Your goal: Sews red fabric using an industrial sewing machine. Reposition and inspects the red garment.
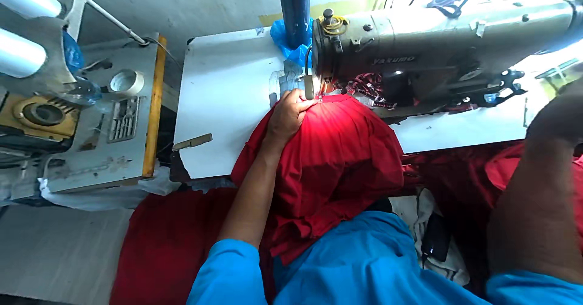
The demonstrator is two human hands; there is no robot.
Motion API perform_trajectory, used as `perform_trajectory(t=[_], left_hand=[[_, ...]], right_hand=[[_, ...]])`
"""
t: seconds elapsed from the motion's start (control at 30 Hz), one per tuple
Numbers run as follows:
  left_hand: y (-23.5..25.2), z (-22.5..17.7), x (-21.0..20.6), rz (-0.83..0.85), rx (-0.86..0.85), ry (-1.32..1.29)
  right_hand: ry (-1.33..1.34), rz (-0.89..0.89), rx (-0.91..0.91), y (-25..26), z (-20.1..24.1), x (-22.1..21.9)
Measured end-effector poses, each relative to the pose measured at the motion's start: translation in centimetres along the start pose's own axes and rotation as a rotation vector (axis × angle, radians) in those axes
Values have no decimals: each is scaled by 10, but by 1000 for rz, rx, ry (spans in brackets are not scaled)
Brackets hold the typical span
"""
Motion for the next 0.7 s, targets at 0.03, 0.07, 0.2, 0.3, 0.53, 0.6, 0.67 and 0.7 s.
perform_trajectory(t=[0.03,0.07,0.2,0.3,0.53,0.6,0.67,0.7], left_hand=[[0,1,-1,3,-9,-8],[0,2,-1,10,-14,-19],[-6,4,12,45,-42,-35],[-22,14,29,37,-74,-18],[-66,25,62,50,190,-23],[-65,5,67,16,218,-32],[-63,-4,63,-20,226,-9],[-62,-5,60,-38,227,8]], right_hand=[[33,80,43,-22,31,-7],[45,200,99,-47,59,-20],[56,707,167,-150,94,-101],[43,818,256,-204,121,-132],[259,1078,388,-282,189,-157],[296,1073,358,-270,189,-157],[340,1051,316,-251,185,-153],[359,1039,294,-240,182,-152]])
Point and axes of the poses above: each hand's wrist, its own y-axis towards the middle knuckle, its own x-axis out of the back of the hand, z = x × y, the point moved 8 cm from there along y, towards the middle knuckle, and after that the axes turned 2 degrees about -x, right-handed, at the moved point
